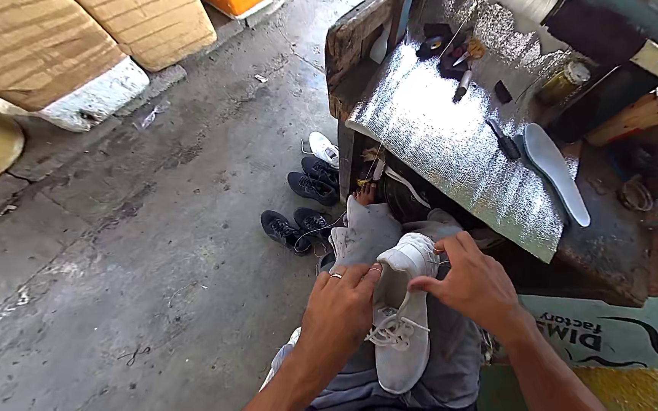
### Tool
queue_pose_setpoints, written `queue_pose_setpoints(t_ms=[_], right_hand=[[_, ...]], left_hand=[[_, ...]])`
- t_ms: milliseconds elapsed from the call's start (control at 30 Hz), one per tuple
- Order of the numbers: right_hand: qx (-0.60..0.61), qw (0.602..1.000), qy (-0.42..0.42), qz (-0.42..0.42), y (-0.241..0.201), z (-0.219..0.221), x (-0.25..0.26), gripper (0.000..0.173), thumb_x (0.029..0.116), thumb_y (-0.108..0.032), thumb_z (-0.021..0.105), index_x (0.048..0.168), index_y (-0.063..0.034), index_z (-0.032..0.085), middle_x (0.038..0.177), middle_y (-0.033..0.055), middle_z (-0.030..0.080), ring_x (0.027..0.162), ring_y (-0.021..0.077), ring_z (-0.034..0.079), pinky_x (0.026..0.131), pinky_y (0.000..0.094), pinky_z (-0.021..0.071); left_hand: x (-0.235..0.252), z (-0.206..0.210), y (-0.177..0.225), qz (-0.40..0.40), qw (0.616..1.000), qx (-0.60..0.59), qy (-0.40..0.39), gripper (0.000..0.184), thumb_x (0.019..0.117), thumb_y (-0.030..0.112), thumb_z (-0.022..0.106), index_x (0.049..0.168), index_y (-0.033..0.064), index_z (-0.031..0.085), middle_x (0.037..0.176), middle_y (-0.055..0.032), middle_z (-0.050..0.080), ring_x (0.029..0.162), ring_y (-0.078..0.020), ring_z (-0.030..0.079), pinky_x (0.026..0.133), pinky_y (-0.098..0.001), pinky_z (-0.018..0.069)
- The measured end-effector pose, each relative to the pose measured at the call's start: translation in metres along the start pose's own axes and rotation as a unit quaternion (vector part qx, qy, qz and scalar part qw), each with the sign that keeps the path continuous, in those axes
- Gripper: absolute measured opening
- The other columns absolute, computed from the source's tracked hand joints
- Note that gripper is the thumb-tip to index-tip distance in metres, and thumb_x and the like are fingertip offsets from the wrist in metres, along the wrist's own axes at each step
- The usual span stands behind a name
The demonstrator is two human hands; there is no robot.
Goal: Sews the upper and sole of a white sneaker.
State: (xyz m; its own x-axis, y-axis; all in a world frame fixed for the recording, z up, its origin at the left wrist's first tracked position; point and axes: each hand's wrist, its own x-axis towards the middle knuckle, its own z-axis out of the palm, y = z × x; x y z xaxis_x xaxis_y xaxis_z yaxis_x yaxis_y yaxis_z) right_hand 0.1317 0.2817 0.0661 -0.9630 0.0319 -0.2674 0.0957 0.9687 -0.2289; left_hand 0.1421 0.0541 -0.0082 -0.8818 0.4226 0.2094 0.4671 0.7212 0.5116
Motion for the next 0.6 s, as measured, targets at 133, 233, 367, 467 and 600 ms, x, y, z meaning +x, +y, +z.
queue_pose_setpoints(t_ms=[133,233,367,467,600], right_hand=[[-0.015,1.000,-0.025,-0.004,-0.003,0.002,0.014,0.073,0.0763,-0.071,0.076,0.106,-0.0043,0.067,0.104,0.0156,0.064,0.081,0.0328,0.067,0.066,0.0536,0.0542],[-0.002,0.999,-0.039,-0.022,0.004,0.007,0.019,0.071,0.0760,-0.070,0.077,0.104,-0.0062,0.066,0.102,0.0124,0.063,0.080,0.0287,0.066,0.064,0.0502,0.0538],[0.009,0.998,-0.055,-0.022,0.006,0.013,0.023,0.071,0.0768,-0.071,0.076,0.107,-0.0074,0.066,0.105,0.0115,0.063,0.081,0.0281,0.066,0.065,0.0500,0.0537],[0.027,0.997,-0.064,-0.015,0.006,0.014,0.021,0.070,0.0769,-0.070,0.077,0.109,-0.0090,0.065,0.106,0.0099,0.062,0.081,0.0271,0.065,0.067,0.0502,0.0534],[0.196,0.980,-0.004,-0.033,0.028,0.019,0.016,0.064,0.0783,-0.057,0.083,0.116,-0.0086,0.065,0.106,0.0081,0.061,0.080,0.0199,0.060,0.068,0.0434,0.0536]], left_hand=[[-0.009,0.005,0.005,0.021,0.999,0.020,-0.042,0.037,0.1039,0.034,0.045,0.092,0.0118,0.072,0.080,-0.0067,0.068,0.077,-0.0268,0.067,0.067,-0.0439,0.0512],[-0.025,0.017,0.005,0.040,0.999,0.018,-0.014,0.046,0.1054,0.038,0.043,0.071,0.0126,0.061,0.062,-0.0038,0.057,0.060,-0.0232,0.060,0.055,-0.0394,0.0457],[-0.051,0.027,0.007,0.025,1.000,-0.001,0.016,0.047,0.1036,0.033,0.046,0.061,0.0142,0.052,0.055,-0.0015,0.050,0.052,-0.0199,0.055,0.049,-0.0364,0.0405],[-0.067,0.028,0.008,0.012,1.000,-0.017,0.023,0.048,0.1044,0.033,0.045,0.060,0.0147,0.051,0.054,-0.0005,0.048,0.052,-0.0184,0.054,0.049,-0.0349,0.0396],[-0.054,0.014,0.011,-0.014,0.987,-0.159,0.016,0.038,0.1074,0.035,0.048,0.084,0.0111,0.067,0.075,-0.0021,0.062,0.072,-0.0155,0.062,0.065,-0.0335,0.0506]])
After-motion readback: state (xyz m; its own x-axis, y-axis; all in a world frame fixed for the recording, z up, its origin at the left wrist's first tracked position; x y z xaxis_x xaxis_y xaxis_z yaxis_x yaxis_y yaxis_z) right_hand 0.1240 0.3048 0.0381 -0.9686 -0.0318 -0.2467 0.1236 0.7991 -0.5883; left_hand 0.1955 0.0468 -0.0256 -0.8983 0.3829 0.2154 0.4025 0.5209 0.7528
